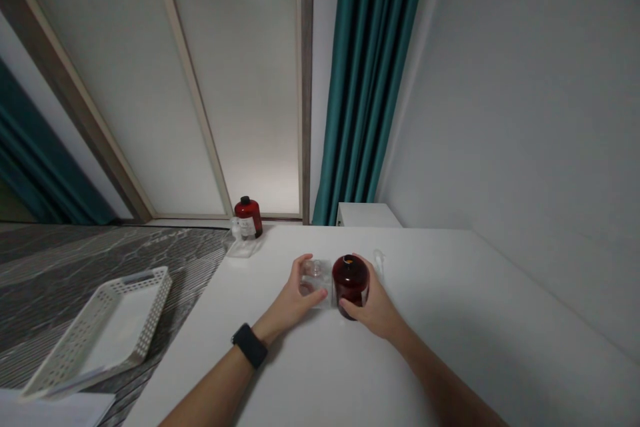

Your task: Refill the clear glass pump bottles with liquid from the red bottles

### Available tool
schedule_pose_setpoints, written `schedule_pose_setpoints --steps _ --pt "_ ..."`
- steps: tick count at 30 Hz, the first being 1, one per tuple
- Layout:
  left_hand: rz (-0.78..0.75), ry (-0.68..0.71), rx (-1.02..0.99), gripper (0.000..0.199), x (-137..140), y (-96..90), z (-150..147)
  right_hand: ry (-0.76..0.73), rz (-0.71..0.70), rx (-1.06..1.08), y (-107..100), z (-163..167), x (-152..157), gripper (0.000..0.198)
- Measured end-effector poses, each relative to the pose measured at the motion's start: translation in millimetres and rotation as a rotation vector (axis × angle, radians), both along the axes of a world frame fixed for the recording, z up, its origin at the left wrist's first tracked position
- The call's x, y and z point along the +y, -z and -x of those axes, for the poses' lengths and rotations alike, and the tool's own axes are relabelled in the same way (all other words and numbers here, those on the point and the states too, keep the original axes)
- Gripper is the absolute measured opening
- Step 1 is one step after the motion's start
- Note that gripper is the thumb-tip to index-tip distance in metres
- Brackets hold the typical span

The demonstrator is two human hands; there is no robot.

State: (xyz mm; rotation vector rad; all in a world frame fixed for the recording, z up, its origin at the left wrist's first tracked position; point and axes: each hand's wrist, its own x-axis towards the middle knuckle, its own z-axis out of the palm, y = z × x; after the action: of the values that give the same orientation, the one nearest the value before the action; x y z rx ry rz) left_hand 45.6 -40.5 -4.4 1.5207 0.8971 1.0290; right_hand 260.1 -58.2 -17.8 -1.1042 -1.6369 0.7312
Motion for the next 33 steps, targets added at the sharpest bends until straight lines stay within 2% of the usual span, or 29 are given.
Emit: schedule_pose_setpoints --steps 7,16,20,26,33 --pt "-0.032 -0.037 -0.043 0.066 2.1 12.0 -4.5 0.014 0.004 0.138 3.2 7.2 2.0 0.074" --pt "-0.079 -0.054 0.050 0.061 -3.9 -5.4 -6.0 0.056 0.010 0.116 -6.6 6.5 -1.7 0.066" --pt "-0.169 -0.084 0.139 0.068 -2.8 -7.3 -2.1 0.071 0.016 0.070 -7.8 2.5 -1.6 0.070" --pt "-0.296 -0.031 0.219 0.097 3.2 -4.8 7.2 0.091 0.014 0.001 -9.0 -3.2 -1.8 0.077" --pt "-0.443 0.025 0.385 0.098 4.7 -3.2 14.1 0.124 -0.005 -0.166 -17.3 -8.1 -3.0 0.085"
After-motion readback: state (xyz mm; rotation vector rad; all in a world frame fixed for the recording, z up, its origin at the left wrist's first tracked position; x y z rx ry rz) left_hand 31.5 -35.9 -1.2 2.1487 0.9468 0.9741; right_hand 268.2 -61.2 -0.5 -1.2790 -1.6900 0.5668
